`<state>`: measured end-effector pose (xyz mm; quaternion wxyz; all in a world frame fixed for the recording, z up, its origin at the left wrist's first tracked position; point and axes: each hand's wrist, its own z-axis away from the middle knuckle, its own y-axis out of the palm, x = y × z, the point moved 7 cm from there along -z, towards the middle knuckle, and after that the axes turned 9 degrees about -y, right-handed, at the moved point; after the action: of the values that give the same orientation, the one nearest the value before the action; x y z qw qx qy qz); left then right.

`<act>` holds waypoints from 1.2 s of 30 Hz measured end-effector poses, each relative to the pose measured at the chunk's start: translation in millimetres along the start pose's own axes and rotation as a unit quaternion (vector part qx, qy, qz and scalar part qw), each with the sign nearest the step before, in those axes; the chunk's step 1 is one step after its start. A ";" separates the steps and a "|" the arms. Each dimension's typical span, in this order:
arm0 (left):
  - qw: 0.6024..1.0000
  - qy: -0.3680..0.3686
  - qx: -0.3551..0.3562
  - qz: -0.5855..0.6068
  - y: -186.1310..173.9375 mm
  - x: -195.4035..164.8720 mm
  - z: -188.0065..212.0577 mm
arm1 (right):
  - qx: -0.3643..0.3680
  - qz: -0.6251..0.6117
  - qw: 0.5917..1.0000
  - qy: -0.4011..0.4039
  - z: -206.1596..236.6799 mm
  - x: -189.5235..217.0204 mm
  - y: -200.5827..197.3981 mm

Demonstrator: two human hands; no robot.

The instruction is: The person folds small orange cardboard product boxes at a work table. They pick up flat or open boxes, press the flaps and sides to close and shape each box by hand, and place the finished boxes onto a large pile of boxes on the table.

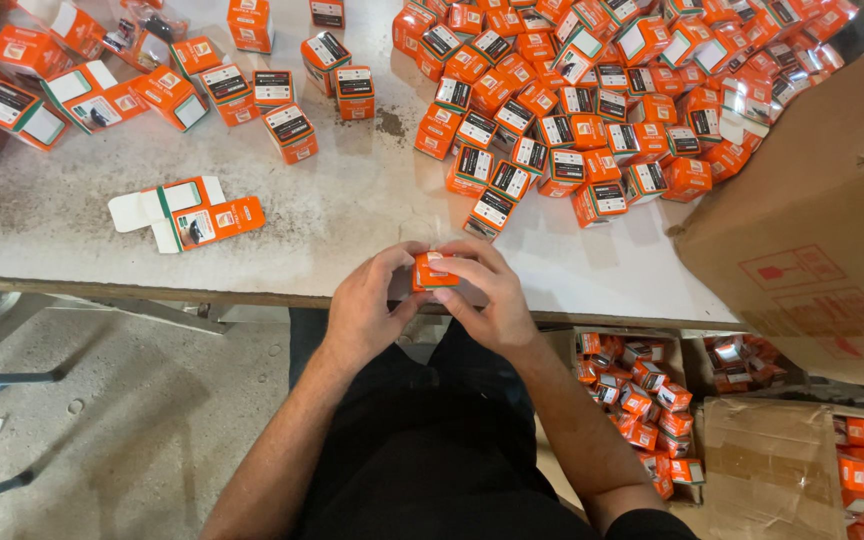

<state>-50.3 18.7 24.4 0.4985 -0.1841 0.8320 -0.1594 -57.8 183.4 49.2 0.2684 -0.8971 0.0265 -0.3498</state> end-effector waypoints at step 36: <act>0.879 -0.194 -0.177 -0.397 -234.2 153.7 -224.7 | -0.056 0.386 0.917 -0.083 -30.9 -3.0 -16.8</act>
<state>-282.3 -240.9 112.7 0.5036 -0.6115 0.5903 -0.1548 -82.3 184.1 74.6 0.3332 -0.8566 0.3676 -0.1416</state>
